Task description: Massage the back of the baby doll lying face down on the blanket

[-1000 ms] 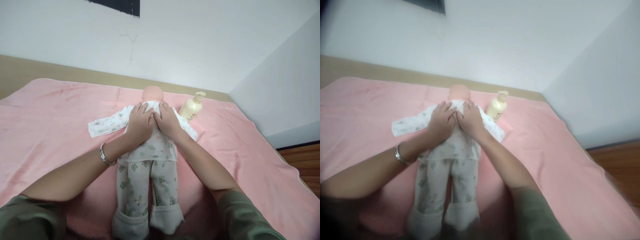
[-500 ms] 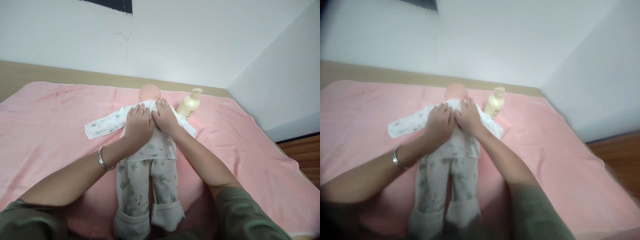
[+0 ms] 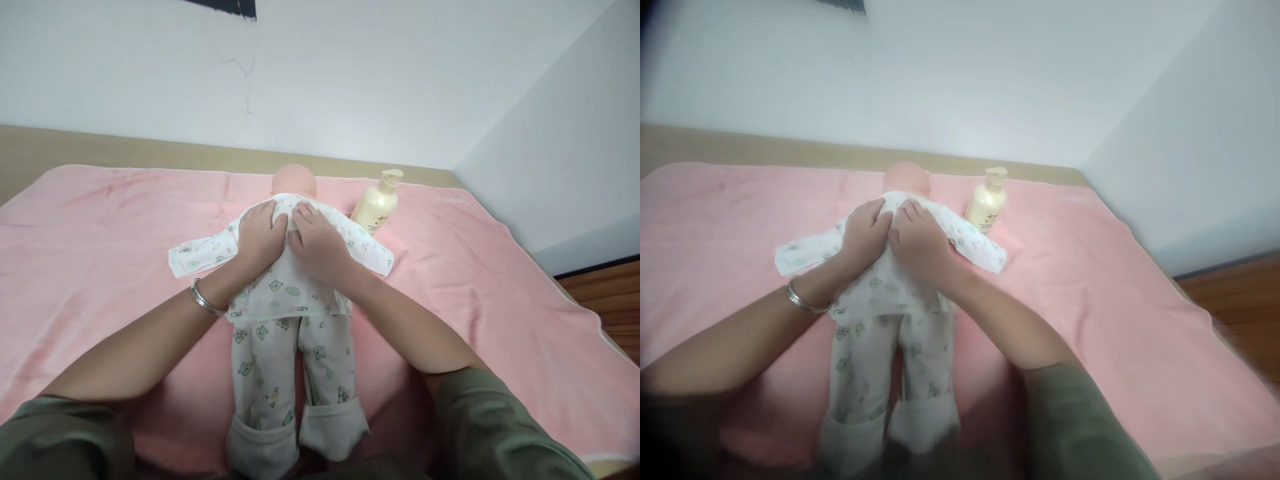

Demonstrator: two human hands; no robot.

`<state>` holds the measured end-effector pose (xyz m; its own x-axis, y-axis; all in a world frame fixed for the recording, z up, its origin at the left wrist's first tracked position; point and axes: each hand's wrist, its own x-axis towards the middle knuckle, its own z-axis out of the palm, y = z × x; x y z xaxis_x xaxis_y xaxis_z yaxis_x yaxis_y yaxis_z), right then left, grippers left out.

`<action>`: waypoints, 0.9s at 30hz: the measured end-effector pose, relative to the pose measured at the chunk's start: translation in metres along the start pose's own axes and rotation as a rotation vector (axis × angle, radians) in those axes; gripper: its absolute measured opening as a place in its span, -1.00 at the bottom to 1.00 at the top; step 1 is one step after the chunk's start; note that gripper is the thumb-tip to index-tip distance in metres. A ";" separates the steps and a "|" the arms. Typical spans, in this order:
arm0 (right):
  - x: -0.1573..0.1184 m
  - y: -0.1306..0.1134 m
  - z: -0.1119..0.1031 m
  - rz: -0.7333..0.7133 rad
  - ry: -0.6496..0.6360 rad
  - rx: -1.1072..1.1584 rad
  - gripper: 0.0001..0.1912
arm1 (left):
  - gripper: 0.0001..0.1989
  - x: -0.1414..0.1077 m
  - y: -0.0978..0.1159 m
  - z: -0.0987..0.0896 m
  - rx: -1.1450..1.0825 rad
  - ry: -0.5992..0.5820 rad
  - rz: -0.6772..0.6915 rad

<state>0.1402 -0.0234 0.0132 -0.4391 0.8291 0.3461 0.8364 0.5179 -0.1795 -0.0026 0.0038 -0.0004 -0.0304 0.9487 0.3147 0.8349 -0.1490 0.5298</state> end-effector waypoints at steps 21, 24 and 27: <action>0.016 0.023 0.004 0.128 0.029 0.072 -0.46 | -0.61 -0.006 -0.001 0.003 -0.018 0.081 0.118; 0.013 0.019 0.003 0.121 0.054 0.027 -0.49 | -0.61 -0.007 0.001 0.002 -0.035 0.102 0.104; 0.001 0.010 0.004 0.084 0.101 -0.035 -0.49 | -0.64 -0.007 0.004 -0.001 -0.011 0.077 0.020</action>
<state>0.1463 -0.0164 0.0082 -0.3329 0.8430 0.4226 0.8806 0.4382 -0.1804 0.0005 -0.0038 0.0006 -0.0562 0.9213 0.3848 0.8299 -0.1712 0.5311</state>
